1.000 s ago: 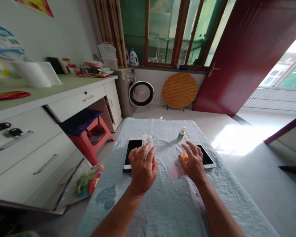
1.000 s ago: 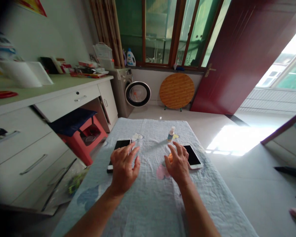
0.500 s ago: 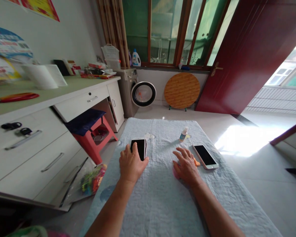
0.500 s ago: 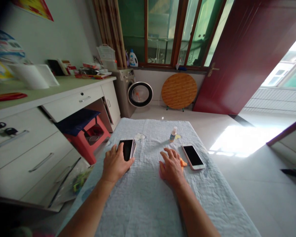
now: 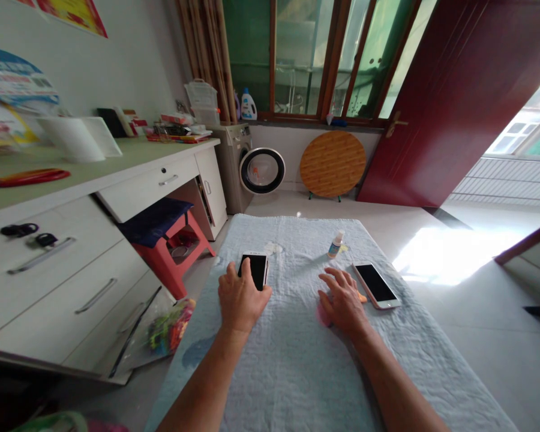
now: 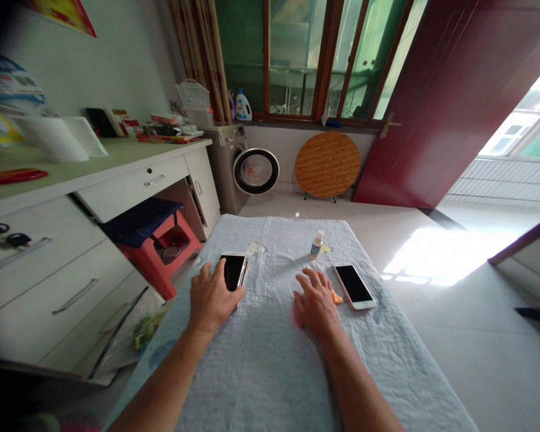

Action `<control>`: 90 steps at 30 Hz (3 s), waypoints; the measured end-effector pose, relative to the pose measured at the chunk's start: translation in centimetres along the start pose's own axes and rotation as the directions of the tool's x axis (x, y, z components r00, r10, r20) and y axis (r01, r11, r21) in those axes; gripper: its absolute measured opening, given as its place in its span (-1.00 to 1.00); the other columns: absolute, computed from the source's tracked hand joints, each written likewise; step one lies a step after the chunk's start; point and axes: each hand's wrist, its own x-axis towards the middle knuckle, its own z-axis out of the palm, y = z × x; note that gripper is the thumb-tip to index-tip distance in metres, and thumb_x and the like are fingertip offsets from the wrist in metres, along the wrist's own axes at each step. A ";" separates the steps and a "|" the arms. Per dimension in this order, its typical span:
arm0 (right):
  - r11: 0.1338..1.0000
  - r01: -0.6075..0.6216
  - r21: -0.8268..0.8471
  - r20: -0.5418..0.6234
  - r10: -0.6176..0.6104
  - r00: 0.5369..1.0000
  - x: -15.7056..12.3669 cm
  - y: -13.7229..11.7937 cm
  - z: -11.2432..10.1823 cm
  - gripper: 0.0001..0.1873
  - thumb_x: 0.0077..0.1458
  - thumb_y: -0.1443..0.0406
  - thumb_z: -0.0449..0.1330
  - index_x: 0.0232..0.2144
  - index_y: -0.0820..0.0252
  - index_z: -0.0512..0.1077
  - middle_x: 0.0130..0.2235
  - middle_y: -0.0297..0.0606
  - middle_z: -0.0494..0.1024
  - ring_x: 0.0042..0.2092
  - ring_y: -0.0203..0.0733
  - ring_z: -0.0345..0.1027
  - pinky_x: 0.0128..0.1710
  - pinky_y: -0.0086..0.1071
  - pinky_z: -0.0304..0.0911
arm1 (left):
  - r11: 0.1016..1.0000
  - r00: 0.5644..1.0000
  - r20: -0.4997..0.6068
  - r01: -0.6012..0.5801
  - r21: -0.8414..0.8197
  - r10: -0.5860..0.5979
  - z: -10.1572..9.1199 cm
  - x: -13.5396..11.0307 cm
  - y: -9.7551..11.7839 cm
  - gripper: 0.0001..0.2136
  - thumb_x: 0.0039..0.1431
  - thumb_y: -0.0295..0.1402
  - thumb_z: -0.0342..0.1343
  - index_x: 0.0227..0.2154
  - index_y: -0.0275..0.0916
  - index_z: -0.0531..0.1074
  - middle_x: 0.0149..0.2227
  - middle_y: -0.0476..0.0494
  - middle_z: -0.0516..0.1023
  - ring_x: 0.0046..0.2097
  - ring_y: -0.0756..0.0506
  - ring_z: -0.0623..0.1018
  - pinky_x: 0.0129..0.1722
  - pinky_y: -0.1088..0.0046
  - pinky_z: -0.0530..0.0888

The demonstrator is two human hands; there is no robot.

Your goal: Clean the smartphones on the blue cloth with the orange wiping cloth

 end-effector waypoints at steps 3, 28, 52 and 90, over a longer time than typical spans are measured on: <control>1.000 0.005 0.008 -0.014 -0.005 1.000 0.1 0.1 -0.1 -0.68 0.14 0.29 0.09 -0.05 0.16 0.44 0.08 -0.10 0.40 0.11 0.06 0.16 0.09 -0.01 0.15 | 1.000 0.998 -0.059 -0.026 -0.016 0.025 -0.4 -0.1 0.3 -0.40 0.00 -0.27 0.14 0.12 -0.40 0.27 0.11 -0.55 0.28 0.02 -0.42 0.40 -0.05 0.05 0.36; 0.917 -0.319 -0.239 0.042 0.338 0.940 0.0 1.7 -1.1 -0.80 -0.01 0.30 0.10 -0.26 0.19 0.35 -0.25 -0.14 0.47 -0.19 0.00 0.28 -0.22 -0.24 0.09 | 0.907 0.960 0.144 -0.168 -0.387 0.239 3.5 -5.0 5.7 -0.42 -0.08 -0.36 0.17 0.09 -0.33 0.37 0.14 -0.38 0.33 0.08 -0.34 0.38 0.09 0.11 0.32; 0.950 -0.239 -0.199 0.123 0.266 0.956 -0.1 1.1 -1.2 -0.72 0.11 0.16 0.13 -0.15 0.12 0.42 -0.17 -0.16 0.49 -0.12 0.03 0.30 -0.12 -0.18 0.14 | 0.779 0.742 0.351 -0.356 -0.516 0.572 2.7 -5.2 5.0 -0.18 -0.25 -0.20 0.28 0.20 -0.10 0.25 0.34 -0.27 0.04 0.26 -0.44 0.18 0.17 0.02 0.25; 0.859 -0.341 0.381 0.114 0.322 0.940 0.3 0.1 -0.9 -0.66 -0.04 0.14 0.20 -0.60 0.14 0.14 -0.58 -0.49 0.14 -0.51 -0.37 0.03 -0.51 -0.46 -0.04 | 0.814 0.740 0.414 -0.309 -0.491 0.530 2.8 -4.9 5.2 -0.13 -0.19 0.07 0.29 0.22 -0.14 0.24 0.34 -0.31 0.04 0.24 -0.41 0.20 0.20 0.04 0.18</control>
